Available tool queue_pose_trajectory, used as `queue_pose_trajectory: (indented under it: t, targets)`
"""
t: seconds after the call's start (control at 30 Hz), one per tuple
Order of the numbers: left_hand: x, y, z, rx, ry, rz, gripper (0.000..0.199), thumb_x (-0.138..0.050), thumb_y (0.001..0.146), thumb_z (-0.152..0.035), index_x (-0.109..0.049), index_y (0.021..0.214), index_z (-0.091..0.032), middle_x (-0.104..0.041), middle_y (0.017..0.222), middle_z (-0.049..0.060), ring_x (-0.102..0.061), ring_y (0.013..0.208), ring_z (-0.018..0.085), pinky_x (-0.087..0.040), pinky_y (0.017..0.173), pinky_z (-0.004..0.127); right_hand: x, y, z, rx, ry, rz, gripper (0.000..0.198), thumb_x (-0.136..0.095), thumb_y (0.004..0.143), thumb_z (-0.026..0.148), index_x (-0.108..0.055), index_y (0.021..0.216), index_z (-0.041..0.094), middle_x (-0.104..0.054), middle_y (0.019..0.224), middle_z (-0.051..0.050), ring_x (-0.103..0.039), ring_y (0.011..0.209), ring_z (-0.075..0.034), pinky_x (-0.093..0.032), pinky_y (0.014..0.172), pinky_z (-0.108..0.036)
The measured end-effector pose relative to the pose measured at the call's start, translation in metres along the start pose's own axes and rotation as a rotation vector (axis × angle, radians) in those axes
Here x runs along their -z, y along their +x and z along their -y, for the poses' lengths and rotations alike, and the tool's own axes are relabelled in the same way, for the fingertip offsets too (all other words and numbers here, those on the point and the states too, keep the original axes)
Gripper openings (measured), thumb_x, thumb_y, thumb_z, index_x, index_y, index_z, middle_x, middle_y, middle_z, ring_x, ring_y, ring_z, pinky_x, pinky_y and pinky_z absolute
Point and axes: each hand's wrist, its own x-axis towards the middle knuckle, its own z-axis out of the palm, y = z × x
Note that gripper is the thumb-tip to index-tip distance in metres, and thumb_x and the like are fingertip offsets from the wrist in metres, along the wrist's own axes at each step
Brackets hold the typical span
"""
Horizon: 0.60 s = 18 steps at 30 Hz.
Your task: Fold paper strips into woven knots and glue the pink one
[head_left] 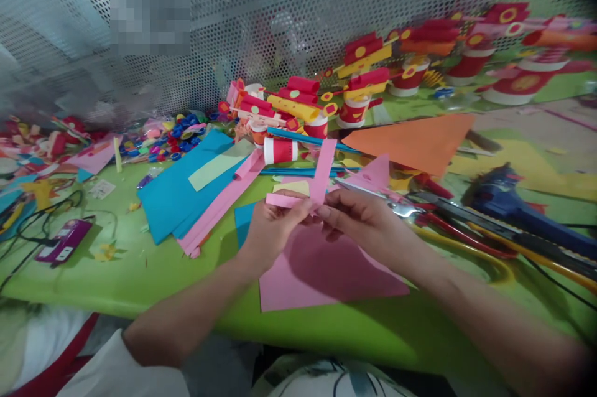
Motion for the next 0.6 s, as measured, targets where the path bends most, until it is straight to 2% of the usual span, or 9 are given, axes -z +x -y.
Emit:
queue_pose_trajectory:
  t: [0.1, 0.17, 0.3, 0.37, 0.5, 0.6]
  targets:
    - [-0.0019, -0.0013, 0.0010, -0.028, 0.026, -0.056, 0.019, -0.077, 0.082, -0.033, -0.073, 0.088, -0.016, -0.072, 0.078, 0.003, -0.068, 0.075, 0.015, -0.057, 0.074, 0.029, -0.0031, 0.0004, -0.0006, -0.015, 0.085, -0.055, 0.029, -0.076, 0.081, 0.047, -0.068, 0.083, 0.019, -0.068, 0.075, -0.002, -0.064, 0.067, -0.016, -0.055, 0.063, -0.030]
    - [-0.0027, -0.0024, 0.0017, -0.013, -0.025, -0.038, 0.019, -0.078, 0.081, -0.032, -0.073, 0.088, -0.015, -0.072, 0.079, 0.003, -0.068, 0.075, 0.015, -0.057, 0.075, 0.030, -0.0031, 0.0005, -0.0003, -0.027, 0.147, -0.090, 0.027, -0.080, 0.077, 0.043, -0.069, 0.081, 0.019, -0.070, 0.076, -0.002, -0.063, 0.066, -0.015, -0.054, 0.064, -0.030]
    - [-0.0037, -0.0033, 0.0034, 0.134, -0.243, 0.050, 0.029, -0.084, 0.075, -0.028, -0.072, 0.100, -0.018, -0.075, 0.088, 0.003, -0.070, 0.081, 0.016, -0.057, 0.081, 0.033, -0.0006, 0.0002, 0.0034, -0.107, 0.298, -0.105, 0.025, -0.087, 0.068, 0.036, -0.072, 0.076, 0.018, -0.071, 0.073, -0.002, -0.062, 0.063, -0.013, -0.052, 0.063, -0.027]
    - [-0.0039, -0.0030, 0.0050, 0.169, -0.249, 0.058, 0.033, -0.086, 0.073, -0.026, -0.072, 0.101, -0.018, -0.074, 0.087, 0.003, -0.070, 0.080, 0.016, -0.056, 0.081, 0.032, 0.0000, 0.0003, 0.0052, -0.141, 0.335, -0.084, 0.025, -0.090, 0.064, 0.034, -0.072, 0.072, 0.018, -0.071, 0.070, -0.003, -0.063, 0.062, -0.014, -0.052, 0.063, -0.027]
    - [-0.0033, -0.0014, 0.0091, 0.110, -0.154, 0.028, 0.019, -0.082, 0.078, -0.029, -0.074, 0.090, -0.016, -0.071, 0.078, 0.004, -0.066, 0.076, 0.016, -0.053, 0.076, 0.030, -0.0012, 0.0013, 0.0039, -0.160, 0.311, -0.057, 0.023, -0.088, 0.068, 0.034, -0.073, 0.074, 0.017, -0.074, 0.075, -0.004, -0.065, 0.064, -0.014, -0.053, 0.064, -0.028]
    - [-0.0019, -0.0004, 0.0100, 0.075, -0.135, -0.014, 0.014, -0.080, 0.078, -0.028, -0.075, 0.085, -0.016, -0.071, 0.078, 0.004, -0.066, 0.077, 0.016, -0.053, 0.076, 0.030, -0.0023, 0.0019, 0.0001, -0.166, 0.297, -0.086, 0.025, -0.088, 0.068, 0.032, -0.072, 0.081, 0.017, -0.074, 0.076, -0.003, -0.064, 0.064, -0.014, -0.054, 0.064, -0.028]
